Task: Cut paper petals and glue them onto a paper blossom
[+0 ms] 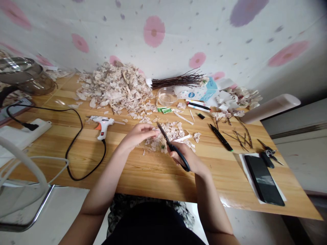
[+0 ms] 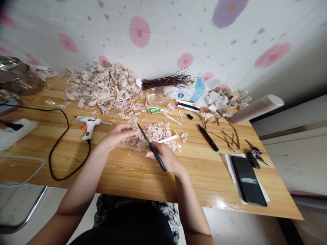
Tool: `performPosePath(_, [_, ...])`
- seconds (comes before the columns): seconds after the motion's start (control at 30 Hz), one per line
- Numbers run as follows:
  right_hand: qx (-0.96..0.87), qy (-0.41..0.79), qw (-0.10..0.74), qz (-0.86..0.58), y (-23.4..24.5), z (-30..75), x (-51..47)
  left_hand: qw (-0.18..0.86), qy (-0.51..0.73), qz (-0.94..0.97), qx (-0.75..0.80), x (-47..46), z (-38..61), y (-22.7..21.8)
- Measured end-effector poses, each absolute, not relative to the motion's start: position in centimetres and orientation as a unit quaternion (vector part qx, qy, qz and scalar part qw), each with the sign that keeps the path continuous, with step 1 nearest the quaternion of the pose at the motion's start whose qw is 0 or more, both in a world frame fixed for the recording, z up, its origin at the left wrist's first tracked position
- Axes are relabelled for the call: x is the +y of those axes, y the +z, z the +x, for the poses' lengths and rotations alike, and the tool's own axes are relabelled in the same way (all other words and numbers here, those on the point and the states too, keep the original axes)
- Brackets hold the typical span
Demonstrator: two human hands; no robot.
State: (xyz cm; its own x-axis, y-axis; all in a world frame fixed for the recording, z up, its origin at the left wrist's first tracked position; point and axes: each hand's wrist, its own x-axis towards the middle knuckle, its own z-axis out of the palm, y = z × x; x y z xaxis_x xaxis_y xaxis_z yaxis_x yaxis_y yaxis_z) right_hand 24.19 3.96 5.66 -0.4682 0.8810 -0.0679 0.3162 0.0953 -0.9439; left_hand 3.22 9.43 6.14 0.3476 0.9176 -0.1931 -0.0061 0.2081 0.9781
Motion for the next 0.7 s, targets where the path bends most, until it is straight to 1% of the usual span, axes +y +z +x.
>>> performPosePath(0.13, [-0.548,0.497,0.424,-0.522,4.8,22.6,4.3,0.609,0.418,0.487,0.465,9.0,4.6,5.2])
performPosePath(0.27, [-0.483,0.453,0.502,-0.557,4.1,21.4,4.8,0.612,0.44,0.467,0.462,8.1,6.4,4.5])
performPosePath(0.43, [-0.455,0.45,0.527,-0.559,3.7,21.6,5.1,0.64,0.424,0.446,0.46,7.4,7.2,4.3])
performPosePath(0.7, [-0.444,0.472,0.527,-0.55,4.0,21.9,5.1,0.661,0.442,0.417,0.441,7.6,7.5,4.6])
